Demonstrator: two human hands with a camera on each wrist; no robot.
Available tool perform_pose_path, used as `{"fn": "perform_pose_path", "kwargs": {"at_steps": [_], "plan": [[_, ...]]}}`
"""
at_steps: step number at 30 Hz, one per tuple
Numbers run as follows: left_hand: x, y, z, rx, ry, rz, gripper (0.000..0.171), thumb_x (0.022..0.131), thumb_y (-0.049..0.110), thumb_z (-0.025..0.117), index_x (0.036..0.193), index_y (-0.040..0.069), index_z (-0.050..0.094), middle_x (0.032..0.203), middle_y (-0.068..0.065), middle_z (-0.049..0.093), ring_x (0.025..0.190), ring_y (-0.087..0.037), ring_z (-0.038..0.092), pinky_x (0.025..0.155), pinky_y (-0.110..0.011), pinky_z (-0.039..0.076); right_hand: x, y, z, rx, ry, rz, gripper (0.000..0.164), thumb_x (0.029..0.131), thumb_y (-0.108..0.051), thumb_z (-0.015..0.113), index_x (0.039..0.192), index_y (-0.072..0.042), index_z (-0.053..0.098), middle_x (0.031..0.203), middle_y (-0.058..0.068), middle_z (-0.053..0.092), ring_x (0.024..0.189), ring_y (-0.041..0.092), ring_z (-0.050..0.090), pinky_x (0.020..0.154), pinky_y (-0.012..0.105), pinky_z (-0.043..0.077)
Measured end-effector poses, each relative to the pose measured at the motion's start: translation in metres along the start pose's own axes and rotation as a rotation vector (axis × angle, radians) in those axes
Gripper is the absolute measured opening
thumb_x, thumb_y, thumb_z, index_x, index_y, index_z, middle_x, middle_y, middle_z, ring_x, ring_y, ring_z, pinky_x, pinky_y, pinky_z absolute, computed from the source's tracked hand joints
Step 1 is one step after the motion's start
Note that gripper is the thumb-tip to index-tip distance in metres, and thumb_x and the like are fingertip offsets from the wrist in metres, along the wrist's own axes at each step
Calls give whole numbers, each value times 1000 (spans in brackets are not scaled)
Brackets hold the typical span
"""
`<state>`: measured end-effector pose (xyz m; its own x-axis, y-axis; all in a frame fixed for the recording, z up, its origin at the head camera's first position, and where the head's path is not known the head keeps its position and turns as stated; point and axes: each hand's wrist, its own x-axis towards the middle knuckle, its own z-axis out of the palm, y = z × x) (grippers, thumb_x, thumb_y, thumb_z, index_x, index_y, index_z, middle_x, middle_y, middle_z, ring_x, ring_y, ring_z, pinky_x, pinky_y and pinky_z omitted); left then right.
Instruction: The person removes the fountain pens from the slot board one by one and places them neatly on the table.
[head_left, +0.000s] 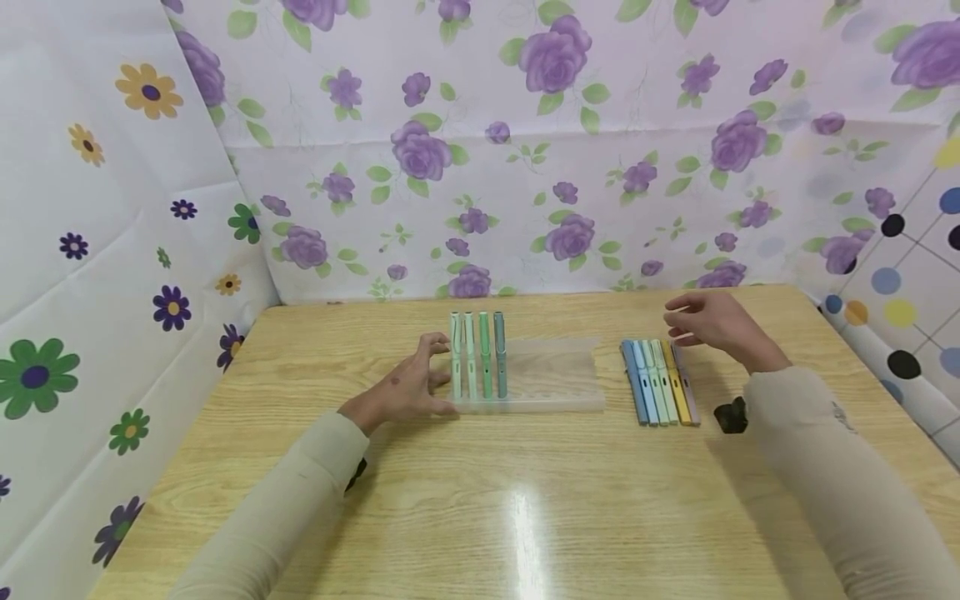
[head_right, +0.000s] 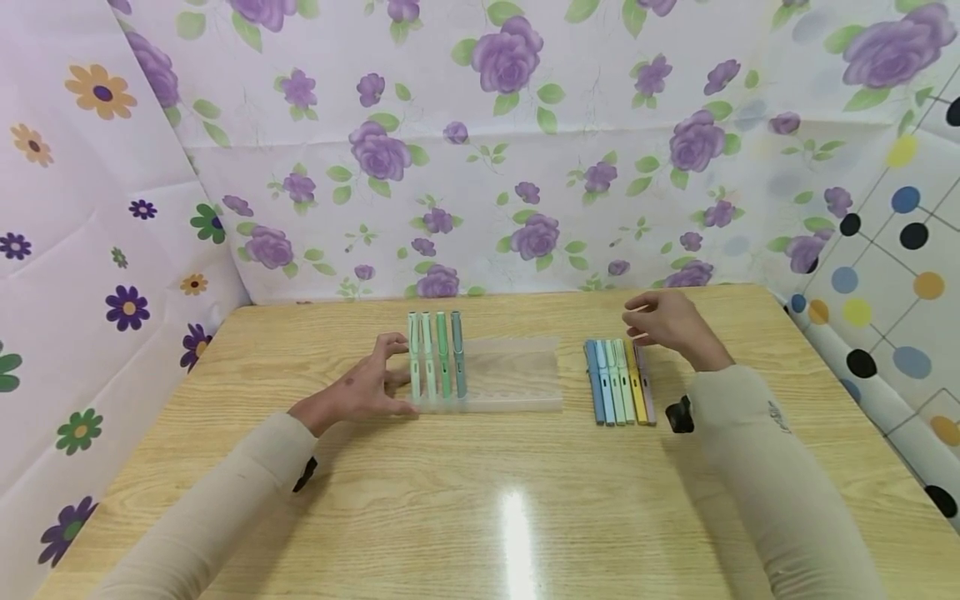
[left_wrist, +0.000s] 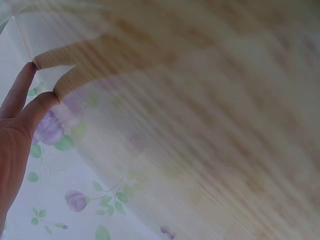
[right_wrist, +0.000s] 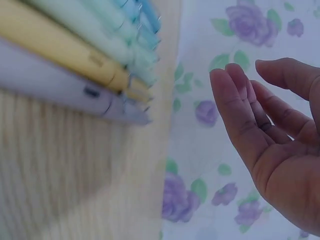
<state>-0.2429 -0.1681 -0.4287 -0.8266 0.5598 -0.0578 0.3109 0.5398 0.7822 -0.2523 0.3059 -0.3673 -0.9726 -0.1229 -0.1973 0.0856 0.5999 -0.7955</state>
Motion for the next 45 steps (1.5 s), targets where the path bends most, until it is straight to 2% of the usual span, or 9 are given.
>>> {"fn": "perform_pose_path", "kwargs": {"at_steps": [9, 13, 16, 20, 29, 35, 45], "plan": [[0, -1, -1, -6, 2, -5, 100, 78, 15, 88, 146, 20, 15, 159, -17, 23, 127, -34, 55, 101, -50, 47, 1, -29, 12, -3, -17, -54, 47, 105, -26, 56, 139, 5, 48, 126, 29, 57, 108, 35, 65, 92, 45, 54], [0, -1, -1, -8, 0, -5, 100, 78, 15, 88, 145, 20, 15, 159, -17, 23, 128, -34, 55, 101, -50, 47, 2, -39, 17, 20, -26, -69, 46, 105, -23, 56, 140, 5, 49, 127, 29, 56, 104, 29, 68, 89, 38, 56], [0, -2, -1, -7, 1, -8, 99, 78, 15, 88, 145, 20, 15, 159, -17, 23, 128, -34, 55, 101, -50, 47, 4, -43, 21, 37, -32, -76, 44, 104, -22, 57, 139, 5, 50, 124, 27, 57, 96, 20, 69, 85, 33, 57], [0, -1, 0, -2, 0, -15, 99, 79, 15, 88, 146, 20, 15, 160, -17, 23, 128, -34, 55, 101, -50, 46, 7, -49, 29, 54, -44, -90, 43, 103, -21, 58, 138, 4, 51, 121, 25, 59, 92, 16, 69, 83, 31, 57], [-1, -1, -1, 10, 2, -17, 99, 79, 15, 88, 145, 21, 14, 160, -16, 23, 128, -34, 55, 102, -50, 46, 12, -66, 50, 75, -87, -149, 42, 102, -19, 60, 136, 5, 52, 119, 24, 61, 97, 23, 68, 88, 39, 56], [-1, 0, -1, 6, 0, -6, 98, 80, 16, 87, 145, 19, 14, 159, -18, 23, 128, -34, 55, 101, -50, 46, 14, -74, 64, 82, -109, -177, 41, 103, -17, 59, 136, 6, 52, 121, 25, 62, 107, 36, 65, 87, 35, 56], [-1, 3, -2, -1, -4, -5, 98, 80, 14, 87, 145, 21, 14, 159, -17, 23, 128, -35, 54, 103, -49, 45, 21, -87, 85, 77, -138, -211, 38, 102, -16, 60, 133, 5, 56, 116, 23, 65, 108, 38, 65, 89, 37, 56]]}}
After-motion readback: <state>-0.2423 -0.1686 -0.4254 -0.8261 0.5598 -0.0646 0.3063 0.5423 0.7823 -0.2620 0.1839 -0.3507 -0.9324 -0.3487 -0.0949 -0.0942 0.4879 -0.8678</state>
